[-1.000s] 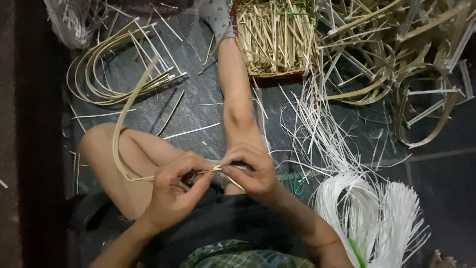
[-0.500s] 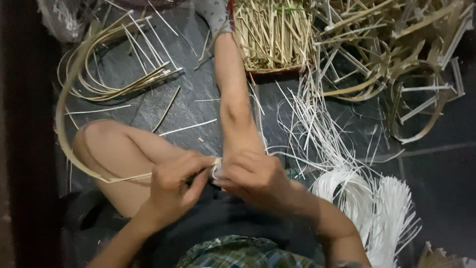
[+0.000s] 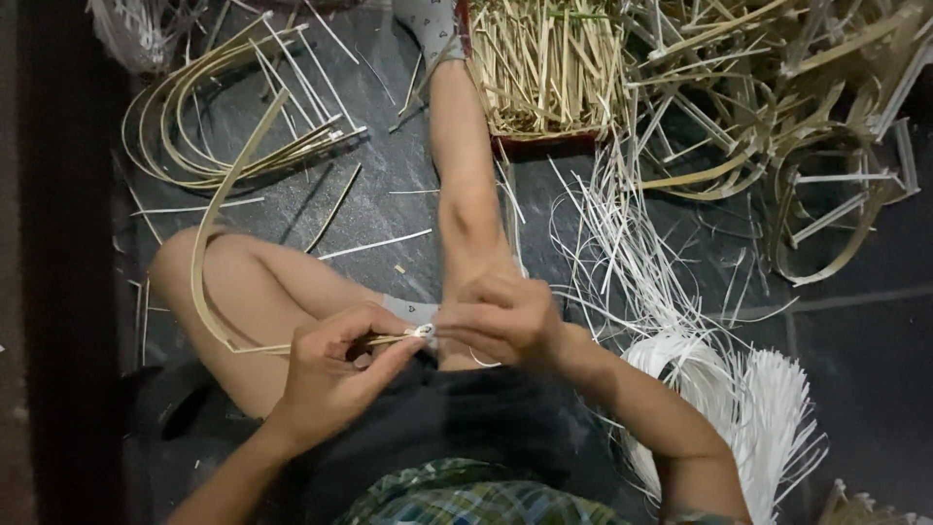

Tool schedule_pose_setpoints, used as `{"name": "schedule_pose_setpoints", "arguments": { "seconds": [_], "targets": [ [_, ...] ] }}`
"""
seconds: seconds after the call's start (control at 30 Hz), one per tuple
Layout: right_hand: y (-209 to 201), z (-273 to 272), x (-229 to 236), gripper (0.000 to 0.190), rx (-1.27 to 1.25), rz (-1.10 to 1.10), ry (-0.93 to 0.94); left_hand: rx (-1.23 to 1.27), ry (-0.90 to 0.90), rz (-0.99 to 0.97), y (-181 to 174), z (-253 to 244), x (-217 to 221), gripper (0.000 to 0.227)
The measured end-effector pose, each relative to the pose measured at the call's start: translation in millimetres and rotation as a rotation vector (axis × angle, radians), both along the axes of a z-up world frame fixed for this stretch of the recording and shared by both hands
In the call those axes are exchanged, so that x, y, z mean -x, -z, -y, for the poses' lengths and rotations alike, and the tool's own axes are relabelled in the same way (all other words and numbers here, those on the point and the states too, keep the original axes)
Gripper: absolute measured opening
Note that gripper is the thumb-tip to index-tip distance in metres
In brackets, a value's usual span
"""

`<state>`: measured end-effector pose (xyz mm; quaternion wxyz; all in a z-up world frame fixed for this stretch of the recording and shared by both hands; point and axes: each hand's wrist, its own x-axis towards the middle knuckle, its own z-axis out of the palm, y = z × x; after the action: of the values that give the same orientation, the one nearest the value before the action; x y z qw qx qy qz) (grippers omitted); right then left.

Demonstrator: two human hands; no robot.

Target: The recorder is weaving and assembling small structures using bamboo strips and white thread.

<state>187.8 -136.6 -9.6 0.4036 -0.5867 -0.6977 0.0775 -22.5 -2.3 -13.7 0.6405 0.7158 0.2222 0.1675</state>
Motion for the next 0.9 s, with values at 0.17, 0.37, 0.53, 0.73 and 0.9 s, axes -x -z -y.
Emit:
{"name": "schedule_pose_setpoints", "arguments": {
  "seconds": [0.17,0.37,0.53,0.73,0.9],
  "targets": [
    [14.6,-8.8,-9.9,0.019,-0.113,0.185,-0.072,-0.021,-0.011,-0.003,-4.6,-1.6,3.1,0.011],
    [52.4,-39.8,-17.9,0.028,-0.198,0.264,-0.107,-0.06,0.033,0.029,-9.3,-5.0,3.3,0.013],
    [134.6,5.0,16.2,0.016,-0.109,0.422,0.062,-0.106,0.026,-0.021,-9.0,-7.3,-1.8,0.012],
    [80.0,48.0,82.9,0.025,0.298,-0.19,0.225,-0.297,0.054,0.114,10.7,1.0,-18.7,0.015],
    [34.4,41.2,71.5,0.023,0.393,0.044,0.024,-0.653,0.142,0.012,13.8,-1.9,-11.2,0.028]
  ]
}}
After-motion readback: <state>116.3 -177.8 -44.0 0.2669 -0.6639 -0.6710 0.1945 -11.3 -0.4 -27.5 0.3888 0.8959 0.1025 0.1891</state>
